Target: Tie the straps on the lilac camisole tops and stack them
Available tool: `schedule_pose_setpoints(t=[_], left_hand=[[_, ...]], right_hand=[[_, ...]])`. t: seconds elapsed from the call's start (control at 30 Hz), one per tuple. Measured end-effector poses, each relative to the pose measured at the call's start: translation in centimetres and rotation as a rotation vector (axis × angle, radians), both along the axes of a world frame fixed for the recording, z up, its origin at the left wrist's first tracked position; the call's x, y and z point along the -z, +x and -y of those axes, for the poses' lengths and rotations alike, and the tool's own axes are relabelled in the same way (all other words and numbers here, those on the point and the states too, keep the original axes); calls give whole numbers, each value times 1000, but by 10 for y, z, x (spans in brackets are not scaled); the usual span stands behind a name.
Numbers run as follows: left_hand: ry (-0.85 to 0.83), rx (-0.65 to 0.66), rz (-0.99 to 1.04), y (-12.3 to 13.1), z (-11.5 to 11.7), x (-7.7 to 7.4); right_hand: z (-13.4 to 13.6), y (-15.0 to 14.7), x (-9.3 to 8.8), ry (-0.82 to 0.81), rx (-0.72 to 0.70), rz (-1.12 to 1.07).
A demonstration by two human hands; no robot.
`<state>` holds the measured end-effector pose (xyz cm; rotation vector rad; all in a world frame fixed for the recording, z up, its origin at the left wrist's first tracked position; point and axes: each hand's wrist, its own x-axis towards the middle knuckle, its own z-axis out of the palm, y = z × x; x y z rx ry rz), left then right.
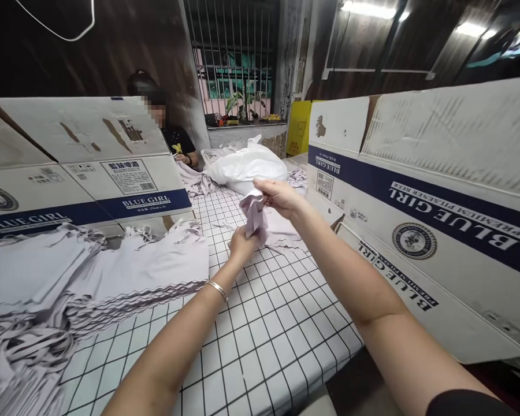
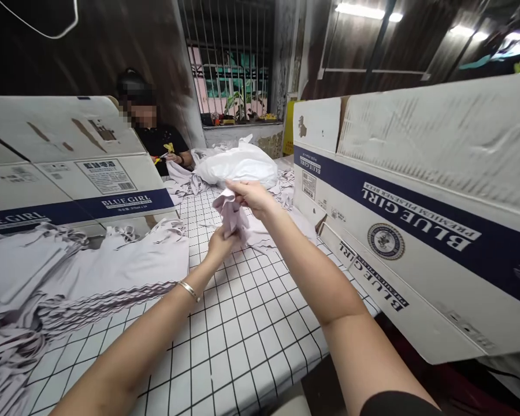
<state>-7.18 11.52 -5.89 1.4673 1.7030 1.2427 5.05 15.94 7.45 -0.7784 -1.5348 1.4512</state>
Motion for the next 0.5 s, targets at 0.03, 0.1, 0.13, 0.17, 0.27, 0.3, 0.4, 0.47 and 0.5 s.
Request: schedule_pose_setpoints(t=[0.03,0.1,0.13,0.17,0.27,0.3,0.4,0.47,0.5], left_hand=[[-11,9,2,1,7,-4],[-10,53,7,-1,26,-12],[12,84,-3,-5,39,-16],[52,108,-24,-10,52,-20],[238,109,-235,-30,93,-33],[290,92,-353,-37,106,-36],[295,100,-664,-53,134,-35],[177,154,-689,-59,145,-22],[104,188,-651,-61,148,-14]], right_hand=[[5,10,-11,12,38,-26],[13,32,-27,44,169,-52],[15,43,-30,55,234,-50],[16,55,-31,60,287,-36],[22,89,-16,24,390,45],[26,98,-5,-1,399,95],[45,123,48,-74,389,374],[63,136,91,-80,379,650],[73,142,112,-73,377,790]])
